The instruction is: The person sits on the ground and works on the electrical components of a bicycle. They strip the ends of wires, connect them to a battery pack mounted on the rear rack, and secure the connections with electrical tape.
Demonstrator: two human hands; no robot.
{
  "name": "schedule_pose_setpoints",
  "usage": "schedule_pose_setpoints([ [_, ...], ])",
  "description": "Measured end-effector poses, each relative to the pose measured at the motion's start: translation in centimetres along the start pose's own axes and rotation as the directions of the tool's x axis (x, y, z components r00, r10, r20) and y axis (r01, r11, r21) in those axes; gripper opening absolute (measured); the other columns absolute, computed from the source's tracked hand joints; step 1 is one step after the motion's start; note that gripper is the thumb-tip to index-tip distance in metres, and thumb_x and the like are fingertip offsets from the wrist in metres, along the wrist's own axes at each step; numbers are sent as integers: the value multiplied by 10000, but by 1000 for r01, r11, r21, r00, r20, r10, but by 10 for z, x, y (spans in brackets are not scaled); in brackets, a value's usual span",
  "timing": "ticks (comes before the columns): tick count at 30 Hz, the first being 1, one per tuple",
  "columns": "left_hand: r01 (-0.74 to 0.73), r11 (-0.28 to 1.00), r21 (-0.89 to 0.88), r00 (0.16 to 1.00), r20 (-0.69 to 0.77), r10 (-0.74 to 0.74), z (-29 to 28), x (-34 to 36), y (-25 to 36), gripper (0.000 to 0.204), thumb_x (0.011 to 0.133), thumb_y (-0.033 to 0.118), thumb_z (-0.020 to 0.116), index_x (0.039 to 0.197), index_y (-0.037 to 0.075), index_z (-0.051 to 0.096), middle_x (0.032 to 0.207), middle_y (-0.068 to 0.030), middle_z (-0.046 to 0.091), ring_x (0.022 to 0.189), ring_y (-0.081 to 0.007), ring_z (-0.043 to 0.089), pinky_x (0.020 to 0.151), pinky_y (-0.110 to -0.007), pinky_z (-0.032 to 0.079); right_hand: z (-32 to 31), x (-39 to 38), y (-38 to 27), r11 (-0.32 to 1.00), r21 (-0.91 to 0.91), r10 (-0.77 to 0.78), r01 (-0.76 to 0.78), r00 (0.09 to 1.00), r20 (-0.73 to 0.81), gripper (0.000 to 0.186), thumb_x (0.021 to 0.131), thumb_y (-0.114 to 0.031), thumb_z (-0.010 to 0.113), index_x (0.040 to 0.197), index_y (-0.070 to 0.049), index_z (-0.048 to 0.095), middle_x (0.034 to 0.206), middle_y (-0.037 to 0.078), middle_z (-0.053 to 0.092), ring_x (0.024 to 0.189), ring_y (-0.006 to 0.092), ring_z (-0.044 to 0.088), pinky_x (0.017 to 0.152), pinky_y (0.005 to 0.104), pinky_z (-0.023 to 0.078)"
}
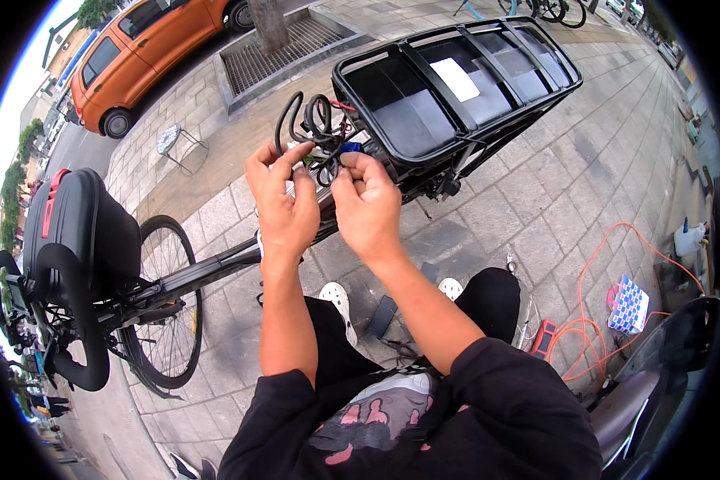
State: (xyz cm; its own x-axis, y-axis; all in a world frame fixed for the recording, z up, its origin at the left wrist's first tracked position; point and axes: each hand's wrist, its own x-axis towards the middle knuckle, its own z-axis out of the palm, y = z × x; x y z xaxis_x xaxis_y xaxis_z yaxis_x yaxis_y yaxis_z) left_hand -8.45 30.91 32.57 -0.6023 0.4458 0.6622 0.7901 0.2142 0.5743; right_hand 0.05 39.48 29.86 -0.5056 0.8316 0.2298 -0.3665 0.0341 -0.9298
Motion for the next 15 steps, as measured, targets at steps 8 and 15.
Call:
schedule_pose_setpoints([
  [8, 162, 982, 92, 986, -42, -159, -2, 22, 10, 393, 993, 416, 769, 1012, 27, 827, 1178, -197, 638, 1193, -361, 579, 1034, -473, 461, 0, 2, -3, 952, -233, -203, 196, 979, -4, 149, 977, -42, 699, 1110, 24, 713, 953, 104, 730, 717, 169, 668, 660, 330, 541],
  [15, 71, 966, 248, 993, -111, -44, 6, 38, 15, 393, 1001, 371, 743, 865, 7, 804, 1056, -168, 707, 1066, -368, 628, 965, -493, 480, -4, 5, -6, 912, -295, -286, 283, 958, 36, 125, 942, -78, 717, 1042, -23, 665, 925, 152, 724, 743, 351, 714, 686, 443, 571],
])
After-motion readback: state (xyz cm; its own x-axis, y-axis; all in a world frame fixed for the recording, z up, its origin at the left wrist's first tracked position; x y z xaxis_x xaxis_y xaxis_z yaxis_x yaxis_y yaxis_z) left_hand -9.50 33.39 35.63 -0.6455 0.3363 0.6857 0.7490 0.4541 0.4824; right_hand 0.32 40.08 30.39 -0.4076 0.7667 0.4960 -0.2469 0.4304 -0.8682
